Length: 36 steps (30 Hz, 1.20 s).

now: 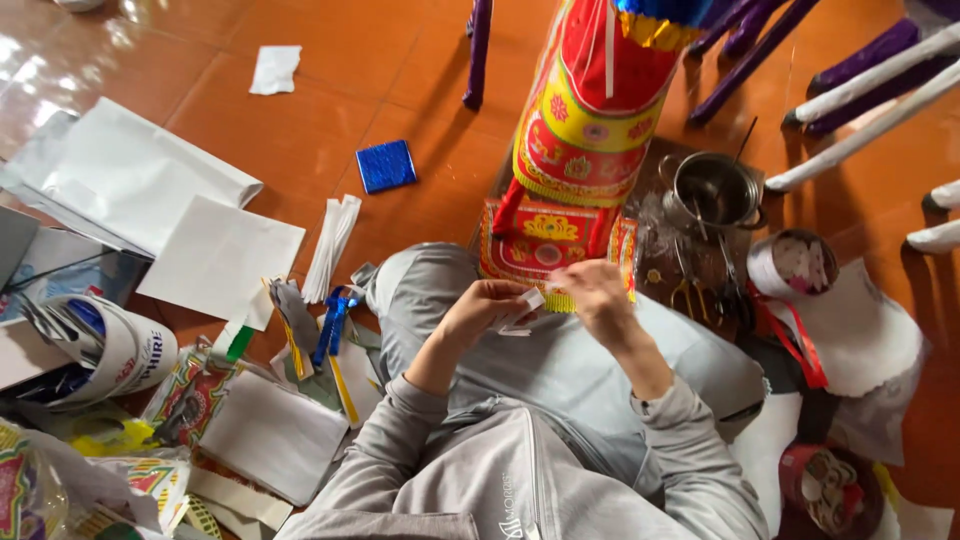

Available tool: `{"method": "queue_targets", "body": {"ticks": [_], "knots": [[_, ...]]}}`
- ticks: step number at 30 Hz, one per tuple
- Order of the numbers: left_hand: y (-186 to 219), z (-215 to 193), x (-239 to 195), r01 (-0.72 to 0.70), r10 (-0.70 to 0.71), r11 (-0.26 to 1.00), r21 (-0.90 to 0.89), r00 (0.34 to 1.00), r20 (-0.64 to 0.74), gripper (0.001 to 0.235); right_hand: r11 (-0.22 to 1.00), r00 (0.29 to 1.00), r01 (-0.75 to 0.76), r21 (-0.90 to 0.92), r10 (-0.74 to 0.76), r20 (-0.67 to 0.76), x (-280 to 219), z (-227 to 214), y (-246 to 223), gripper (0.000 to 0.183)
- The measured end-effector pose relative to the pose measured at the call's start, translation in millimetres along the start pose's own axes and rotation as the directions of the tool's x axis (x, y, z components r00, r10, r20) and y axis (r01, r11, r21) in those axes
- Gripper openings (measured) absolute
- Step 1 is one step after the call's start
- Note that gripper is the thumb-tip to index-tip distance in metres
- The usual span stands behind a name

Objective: Assemble and decorate paper-based ceremonial or votive objects using glue and scissors.

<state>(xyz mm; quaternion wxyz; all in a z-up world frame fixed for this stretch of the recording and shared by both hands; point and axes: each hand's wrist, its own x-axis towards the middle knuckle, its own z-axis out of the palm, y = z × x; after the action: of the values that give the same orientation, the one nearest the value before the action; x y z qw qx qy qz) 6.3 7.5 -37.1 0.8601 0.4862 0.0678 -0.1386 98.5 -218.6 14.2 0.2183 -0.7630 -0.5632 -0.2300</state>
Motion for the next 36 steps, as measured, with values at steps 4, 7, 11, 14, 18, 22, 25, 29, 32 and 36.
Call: {"method": "queue_targets", "body": {"ticks": [4,7,11,14,18,22,25,29,32,36], "knots": [[-3.1,5.7,6.1,0.044,-0.045,0.995,-0.088,0.999,-0.014,0.026,0.984,0.978,-0.175,0.041,0.178,-0.107,-17.8,2.4,-1.8,0.030],[-29.3,0.8,17.7,0.035,-0.035,0.997,-0.068,0.999,-0.002,0.025,0.993,0.993,-0.085,0.081,0.091,-0.075,-6.1,-15.6,-24.3,0.032],[-37.5,-7.3,26.6,-0.023,0.024,0.998,0.062,1.000,-0.004,0.024,0.973,0.963,-0.229,0.032,0.231,-0.137,-22.5,-8.9,-6.2,0.028],[-37.8,4.4,20.2,-0.024,0.025,0.999,0.041,1.000,-0.010,0.026,0.970,0.955,-0.244,-0.013,0.238,-0.176,-28.2,-9.6,-4.6,0.029],[-32.0,4.2,21.8,-0.056,0.055,0.997,0.048,0.998,0.028,0.027,0.993,0.990,-0.109,0.048,0.113,-0.087,-23.8,-2.0,-18.2,0.038],[-23.7,1.2,14.6,-0.041,0.040,0.999,0.016,0.997,0.061,0.028,0.955,0.946,-0.291,0.052,0.296,-0.133,-34.3,1.5,-6.4,0.032],[-23.5,-2.6,13.7,-0.049,0.049,0.999,-0.005,0.999,0.019,0.028,0.850,0.838,-0.483,0.209,0.518,-0.169,-40.1,-4.4,-4.1,0.025],[-17.8,-3.1,18.3,-0.083,0.081,0.996,-0.042,0.995,-0.062,0.030,0.729,0.769,-0.521,0.445,0.626,-0.126,-31.1,-19.0,-6.2,0.016],[-2.4,-9.0,32.0,-0.181,0.179,0.982,-0.048,0.983,-0.052,0.029,0.702,0.781,-0.495,0.512,0.617,-0.091,-30.9,-26.8,2.0,0.011],[52.9,12.4,24.7,-0.270,0.269,0.963,-0.025,0.963,-0.031,0.027,0.533,0.719,-0.521,0.667,0.695,0.006,-11.0,-51.7,14.8,0.007]]}}
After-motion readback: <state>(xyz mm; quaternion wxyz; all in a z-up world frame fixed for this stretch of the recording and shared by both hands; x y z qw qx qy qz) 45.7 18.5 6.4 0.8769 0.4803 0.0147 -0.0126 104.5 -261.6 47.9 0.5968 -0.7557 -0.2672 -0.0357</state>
